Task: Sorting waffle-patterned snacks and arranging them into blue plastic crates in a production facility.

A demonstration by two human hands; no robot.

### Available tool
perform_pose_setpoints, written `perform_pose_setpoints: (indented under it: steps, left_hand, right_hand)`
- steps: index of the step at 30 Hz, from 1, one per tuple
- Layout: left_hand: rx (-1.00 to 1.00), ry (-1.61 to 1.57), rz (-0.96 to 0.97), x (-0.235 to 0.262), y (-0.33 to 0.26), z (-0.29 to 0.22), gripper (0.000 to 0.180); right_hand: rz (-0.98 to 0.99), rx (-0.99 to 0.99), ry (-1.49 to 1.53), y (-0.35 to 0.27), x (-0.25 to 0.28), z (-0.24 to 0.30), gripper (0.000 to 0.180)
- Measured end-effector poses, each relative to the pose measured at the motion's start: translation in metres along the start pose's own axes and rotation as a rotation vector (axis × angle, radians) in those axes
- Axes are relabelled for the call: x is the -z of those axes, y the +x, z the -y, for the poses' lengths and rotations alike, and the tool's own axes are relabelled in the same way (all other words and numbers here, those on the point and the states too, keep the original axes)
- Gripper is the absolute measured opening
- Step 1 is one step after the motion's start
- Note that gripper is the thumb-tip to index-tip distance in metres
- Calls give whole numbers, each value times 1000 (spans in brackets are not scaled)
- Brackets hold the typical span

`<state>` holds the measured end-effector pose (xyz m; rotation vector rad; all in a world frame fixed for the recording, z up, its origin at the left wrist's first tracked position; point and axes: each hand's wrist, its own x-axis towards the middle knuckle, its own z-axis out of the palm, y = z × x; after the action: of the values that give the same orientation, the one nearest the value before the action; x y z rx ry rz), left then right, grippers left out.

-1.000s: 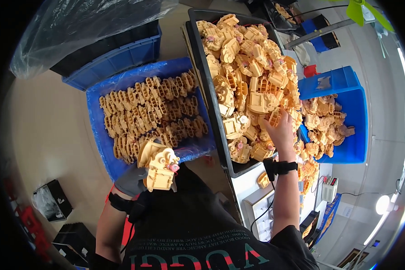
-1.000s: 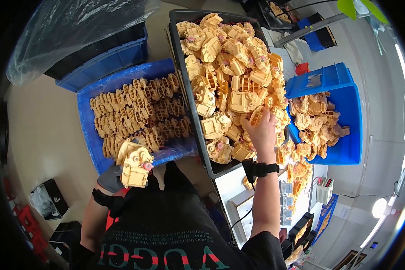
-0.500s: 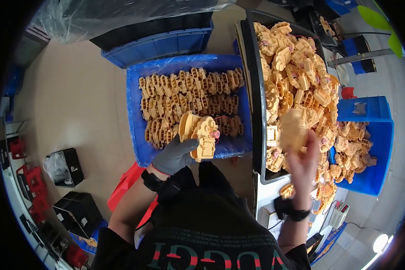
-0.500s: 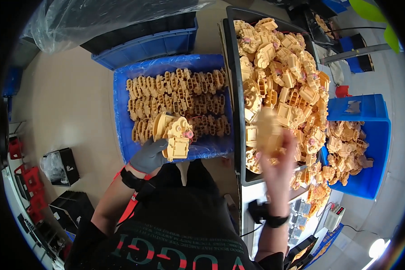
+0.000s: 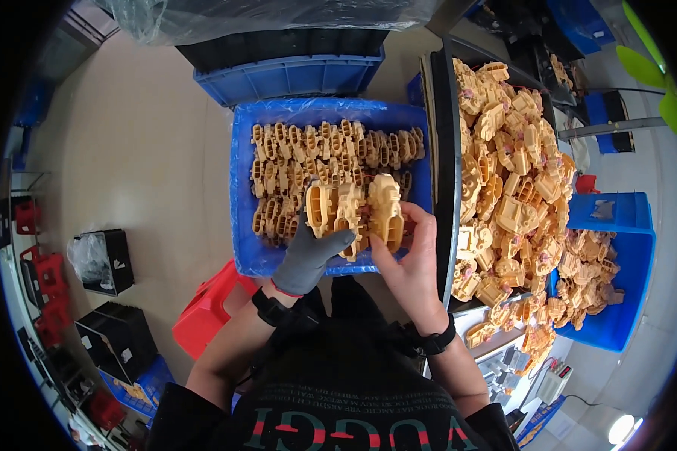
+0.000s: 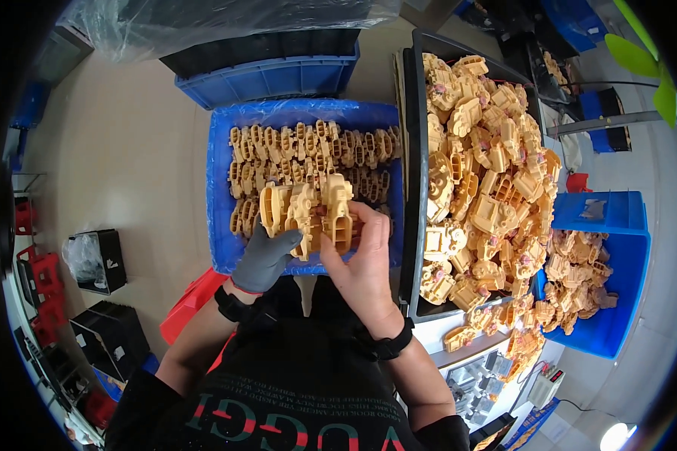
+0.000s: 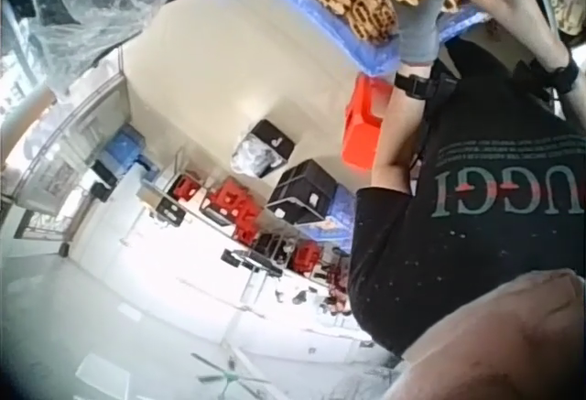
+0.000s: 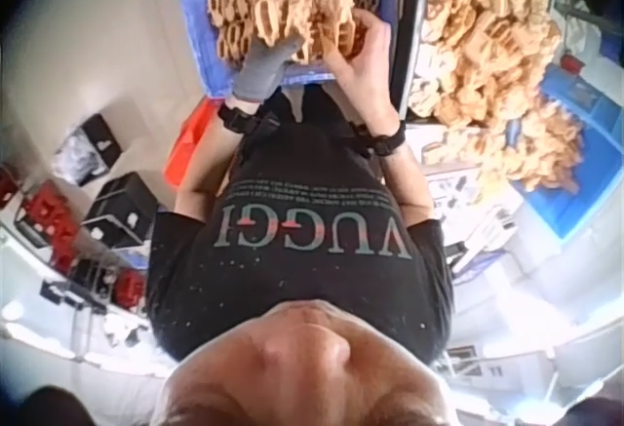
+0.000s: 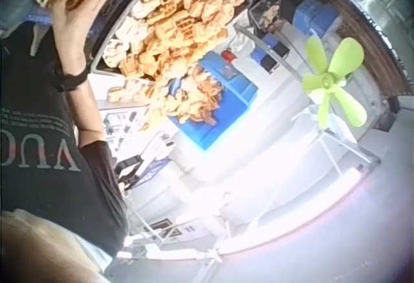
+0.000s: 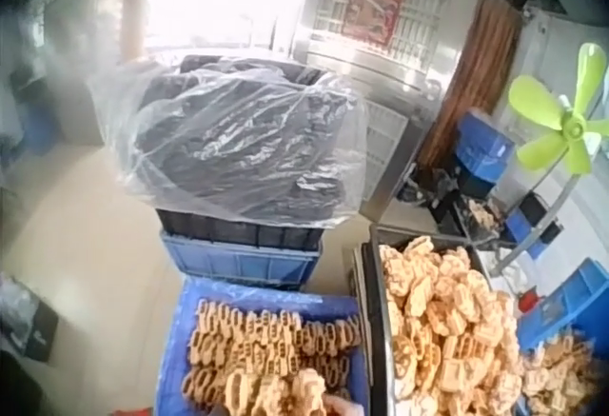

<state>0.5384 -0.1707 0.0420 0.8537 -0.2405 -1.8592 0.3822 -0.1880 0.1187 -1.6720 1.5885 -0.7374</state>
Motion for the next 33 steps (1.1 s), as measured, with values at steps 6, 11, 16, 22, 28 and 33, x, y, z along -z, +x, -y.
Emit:
perform_pose_setpoints:
  steps: [6,11,16,22,28,33]
  left_hand:
    - [75,-184,207,4,-1,-20,65]
    - [419,-257,418,22,4,-26,64]
    - [656,-50,382,17,-8,-12,57]
    - [568,-434,301,13,-19,21,57]
    - [367,-100,206,14,-6,33,58]
    - [206,251,-6,28,11,65,75]
  right_hand:
    - [193,-270,446,-3,65,-7,47]
    - [743,-93,212,13,100,28,40]
    - [862,233,145,22,64,15,40]
    - [134,-48,68,-17,31,-14,42]
    - [59,-397,380,-44,-1,-57,23]
    - [134,-618,656,-49,-25,-76,58]
